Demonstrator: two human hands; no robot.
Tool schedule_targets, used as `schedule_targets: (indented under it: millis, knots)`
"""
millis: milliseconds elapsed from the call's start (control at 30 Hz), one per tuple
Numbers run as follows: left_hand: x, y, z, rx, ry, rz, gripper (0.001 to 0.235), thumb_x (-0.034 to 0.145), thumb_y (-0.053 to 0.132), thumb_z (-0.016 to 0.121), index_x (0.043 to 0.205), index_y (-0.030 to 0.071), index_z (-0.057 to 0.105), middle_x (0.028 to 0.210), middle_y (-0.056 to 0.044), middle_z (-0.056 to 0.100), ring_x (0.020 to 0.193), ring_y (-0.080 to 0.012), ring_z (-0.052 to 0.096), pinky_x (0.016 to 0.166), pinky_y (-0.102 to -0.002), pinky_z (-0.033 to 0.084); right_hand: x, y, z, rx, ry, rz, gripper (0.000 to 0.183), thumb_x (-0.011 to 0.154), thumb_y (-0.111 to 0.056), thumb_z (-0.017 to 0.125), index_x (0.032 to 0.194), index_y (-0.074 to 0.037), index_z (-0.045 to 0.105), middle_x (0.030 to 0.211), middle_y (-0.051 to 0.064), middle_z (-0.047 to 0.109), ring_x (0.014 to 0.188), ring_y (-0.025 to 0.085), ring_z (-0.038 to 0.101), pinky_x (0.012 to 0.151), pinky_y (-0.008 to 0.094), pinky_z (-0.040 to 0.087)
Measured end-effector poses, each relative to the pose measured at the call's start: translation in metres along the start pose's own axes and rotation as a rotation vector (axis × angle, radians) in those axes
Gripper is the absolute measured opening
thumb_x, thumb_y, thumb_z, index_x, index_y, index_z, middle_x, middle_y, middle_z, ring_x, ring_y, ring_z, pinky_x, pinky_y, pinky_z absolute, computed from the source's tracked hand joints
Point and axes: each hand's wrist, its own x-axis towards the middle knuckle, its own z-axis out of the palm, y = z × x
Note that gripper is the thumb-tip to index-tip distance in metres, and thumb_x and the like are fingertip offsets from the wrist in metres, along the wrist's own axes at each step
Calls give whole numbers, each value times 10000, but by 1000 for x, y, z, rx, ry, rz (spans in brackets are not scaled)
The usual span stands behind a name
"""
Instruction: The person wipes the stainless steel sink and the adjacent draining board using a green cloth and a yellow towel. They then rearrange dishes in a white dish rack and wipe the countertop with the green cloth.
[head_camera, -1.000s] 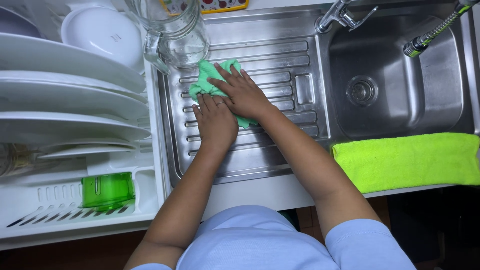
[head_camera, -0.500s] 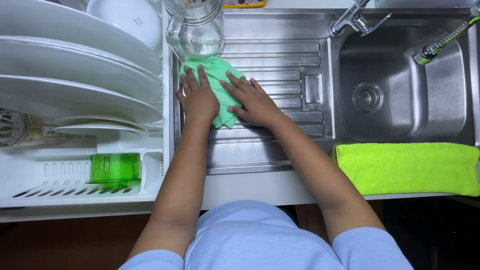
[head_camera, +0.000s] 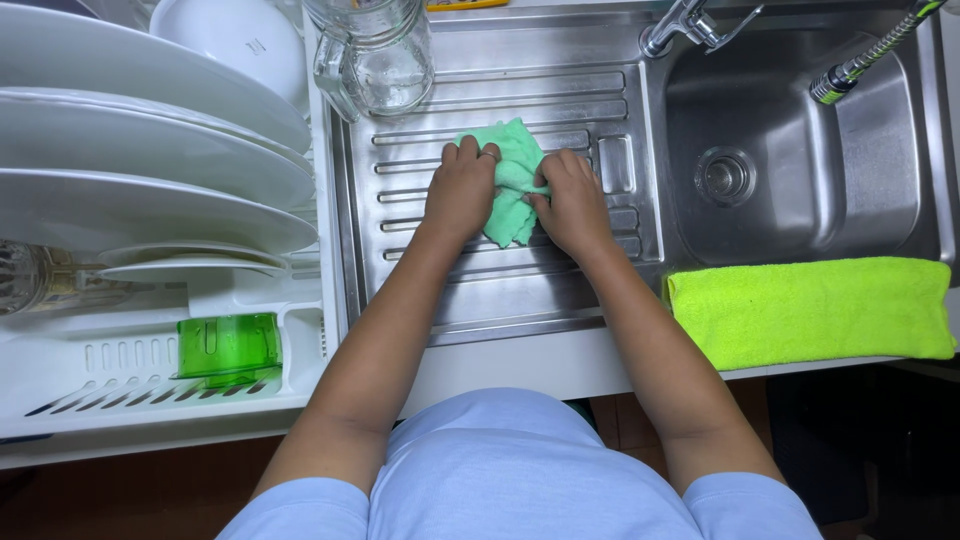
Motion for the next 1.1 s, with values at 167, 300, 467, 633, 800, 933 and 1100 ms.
schedule_targets:
  millis: [167, 300, 467, 633, 800, 933, 1100]
  knots:
    - [11, 11, 5, -336, 117, 105, 348, 844, 60, 753, 1154, 54, 597, 1117, -157, 644, 1053, -375, 660, 865, -475, 529, -9, 23, -1, 142, 147, 199, 406, 821, -54, 848, 1071, -28, 528, 1088, 125, 606, 1023, 351, 638, 844, 454, 504]
    - [17, 8, 9, -648, 82, 28, 325, 867, 95, 722, 1145, 47, 560, 1077, -135, 713, 1027, -319, 714, 864, -423, 542, -16, 12, -18, 339, 138, 415, 622, 748, -175, 859, 1249, -93, 499, 958, 100, 617, 848, 302, 674, 752, 434, 537]
    - [20, 17, 9, -753, -129, 50, 238, 917, 150, 712, 1134, 88, 633, 1038, -121, 749, 1010, -289, 754, 895, -374, 559, -26, 6, -30, -95, 112, 137, 490, 651, -267, 937, 1024, -94, 669, 1080, 179, 581, 1071, 360, 553, 897, 487, 436]
    - [19, 31, 14, -694, -46, 179, 356, 896, 127, 732, 1223, 97, 593, 1231, -144, 662, 1158, -312, 679, 992, -392, 521, -33, 37, -5, -84, 236, 203, 523, 719, -142, 859, 1145, -37, 575, 1252, 161, 555, 1171, 384, 503, 1000, 496, 424]
    - [19, 29, 19, -531, -12, 247, 607, 873, 137, 763, 1397, 56, 468, 1414, -189, 505, 1288, -375, 573, 1077, -426, 478, -41, 40, 9, -36, 296, 352, 590, 797, -131, 850, 1290, -72, 532, 1342, 138, 544, 1248, 384, 505, 1071, 492, 426]
    - [14, 32, 12, -397, 63, 231, 696, 836, 161, 796, 1413, 3, 442, 1442, -260, 439, 1293, -441, 515, 1075, -453, 436, -54, 13, 0, -37, 401, 187, 820, 723, -150, 887, 1412, -56, 453, 1527, 214, 375, 1392, 429, 359, 1151, 529, 325]
    - [-6, 37, -8, -354, 91, 250, 658, 857, 196, 798, 1390, -7, 471, 1478, -281, 410, 1305, -454, 496, 1075, -460, 425, -72, -9, -5, -117, 459, 239, 825, 748, -201, 887, 1434, -76, 447, 1612, 213, 274, 1463, 420, 254, 1155, 572, 229]
